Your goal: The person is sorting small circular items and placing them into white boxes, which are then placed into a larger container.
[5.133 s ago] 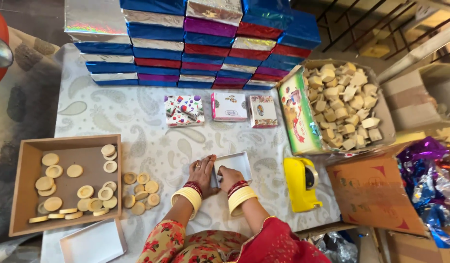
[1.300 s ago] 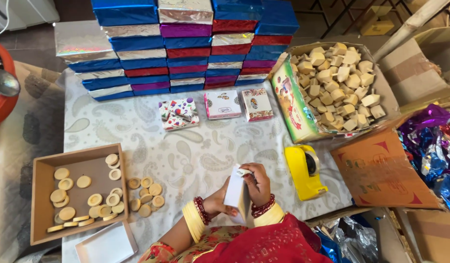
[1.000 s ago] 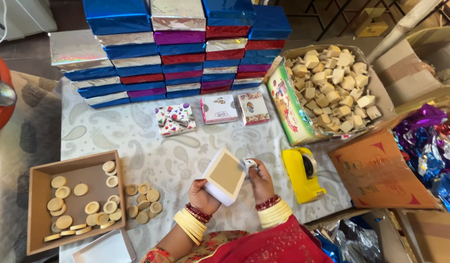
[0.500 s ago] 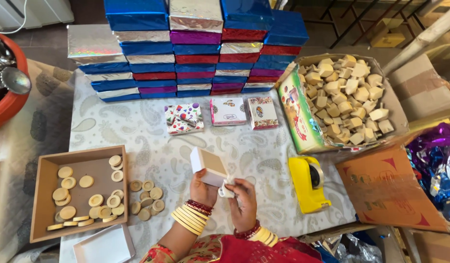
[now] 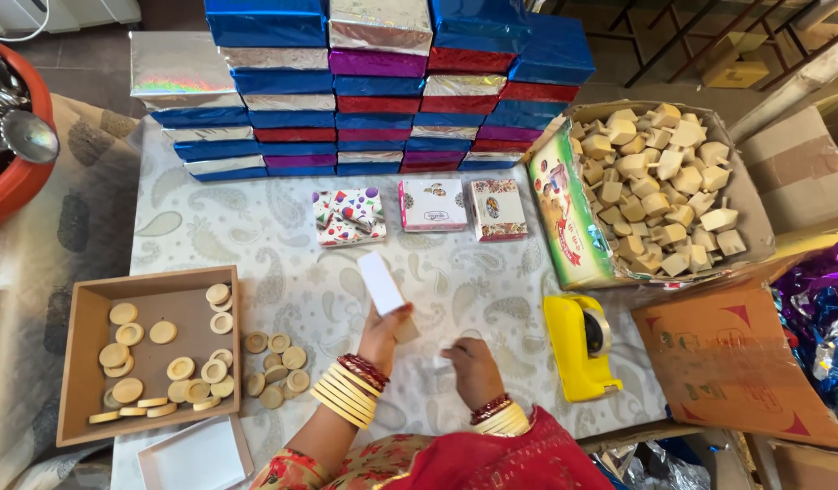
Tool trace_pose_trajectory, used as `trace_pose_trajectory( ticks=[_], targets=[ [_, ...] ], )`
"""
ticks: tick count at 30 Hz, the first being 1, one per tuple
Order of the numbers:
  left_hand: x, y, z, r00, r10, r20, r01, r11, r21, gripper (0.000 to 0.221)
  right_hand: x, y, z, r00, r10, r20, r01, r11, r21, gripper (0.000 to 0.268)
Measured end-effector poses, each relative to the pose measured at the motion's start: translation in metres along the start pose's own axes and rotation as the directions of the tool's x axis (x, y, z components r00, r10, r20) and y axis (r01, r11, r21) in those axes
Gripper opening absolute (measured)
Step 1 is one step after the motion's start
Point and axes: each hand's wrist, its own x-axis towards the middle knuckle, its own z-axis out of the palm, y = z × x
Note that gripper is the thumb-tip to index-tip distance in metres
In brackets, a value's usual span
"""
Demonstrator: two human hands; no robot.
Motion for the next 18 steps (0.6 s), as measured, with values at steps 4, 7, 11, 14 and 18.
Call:
trace_pose_trajectory(
  ticks=[4, 7, 11, 14, 18],
  targets=[
    [-0.002, 0.045, 0.021, 0.973, 0.152, 0.174, -0.231, 0.616, 0.753, 0.067, -0.02, 0.025, 0.007, 0.983, 0.178, 0.042, -0.17, 0.974, -0.15, 0.029],
    [-0.012, 0.085, 0.05, 0.988, -0.027, 0.149, -0.152, -0.152, 0.977, 0.077, -0.024, 0.032, 0.013, 0.969, 0.234, 0.082, -0.224, 0.967, -0.117, 0.042],
    [0.02, 0.043, 0.014, 0.993, -0.117, 0.007, -0.06, -0.462, 0.885, 0.077, -0.026, 0.035, 0.017, 0.943, 0.304, 0.135, -0.285, 0.947, -0.146, 0.045],
    [0.017, 0.052, 0.015, 0.995, -0.103, -0.007, -0.046, -0.508, 0.86, 0.077, -0.024, 0.034, 0.018, 0.935, 0.322, 0.146, -0.297, 0.939, -0.172, 0.045],
    [-0.018, 0.079, 0.05, 0.989, -0.119, 0.09, -0.133, -0.42, 0.898, 0.097, -0.013, 0.015, 0.002, 0.913, 0.362, 0.187, -0.333, 0.928, -0.167, 0.044]
  ],
)
